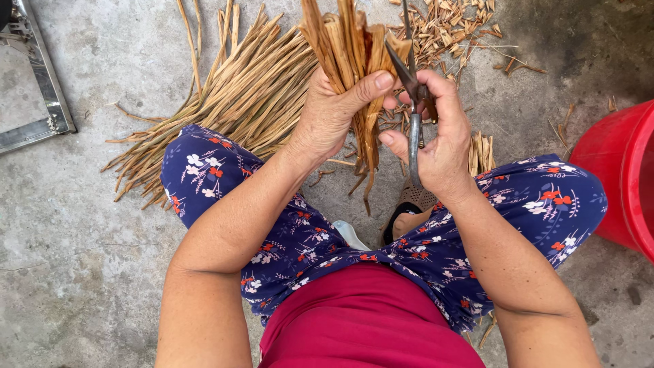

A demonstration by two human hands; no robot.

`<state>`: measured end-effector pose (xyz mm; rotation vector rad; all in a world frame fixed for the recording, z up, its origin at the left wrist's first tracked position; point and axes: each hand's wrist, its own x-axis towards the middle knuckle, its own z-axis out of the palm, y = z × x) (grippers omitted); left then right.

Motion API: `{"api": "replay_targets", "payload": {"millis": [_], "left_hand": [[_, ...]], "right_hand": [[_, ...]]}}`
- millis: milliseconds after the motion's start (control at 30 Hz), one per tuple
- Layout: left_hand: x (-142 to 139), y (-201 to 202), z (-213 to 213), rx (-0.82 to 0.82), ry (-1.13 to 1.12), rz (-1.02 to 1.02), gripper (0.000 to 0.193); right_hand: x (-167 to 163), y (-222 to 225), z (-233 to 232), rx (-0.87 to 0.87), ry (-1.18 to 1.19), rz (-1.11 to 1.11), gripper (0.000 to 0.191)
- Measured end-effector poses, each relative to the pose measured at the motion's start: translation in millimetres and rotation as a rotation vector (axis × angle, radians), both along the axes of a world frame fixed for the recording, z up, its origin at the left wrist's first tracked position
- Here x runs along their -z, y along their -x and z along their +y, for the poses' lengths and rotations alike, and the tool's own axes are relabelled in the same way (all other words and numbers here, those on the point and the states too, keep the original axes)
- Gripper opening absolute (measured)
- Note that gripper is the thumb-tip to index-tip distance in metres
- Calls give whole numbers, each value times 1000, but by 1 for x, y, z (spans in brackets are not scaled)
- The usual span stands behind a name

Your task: The person sits on the floor and uses shears to trim the ends of a bundle of thin, dried sticks. They repeatedly pick up sticks, cut the ends, and place the trimmed pieces aside.

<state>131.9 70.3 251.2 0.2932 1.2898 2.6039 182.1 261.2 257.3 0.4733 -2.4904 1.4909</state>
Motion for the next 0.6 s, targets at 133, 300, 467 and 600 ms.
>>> {"api": "replay_targets", "payload": {"millis": [133,300,467,600], "left_hand": [[2,0,-1,43,-47,-58,24],[3,1,-2,36,-33,2,26],[-1,1,-3,68,81,54,21],[-5,-4,8,142,14,61,24]], "right_hand": [[-1,0,-1,-17,8,0,75],[-4,-2,-4,-41,187,-119,68],[-9,3,-6,-108,595,-143,48],[-14,5,5,-78,651,-113,42]]}}
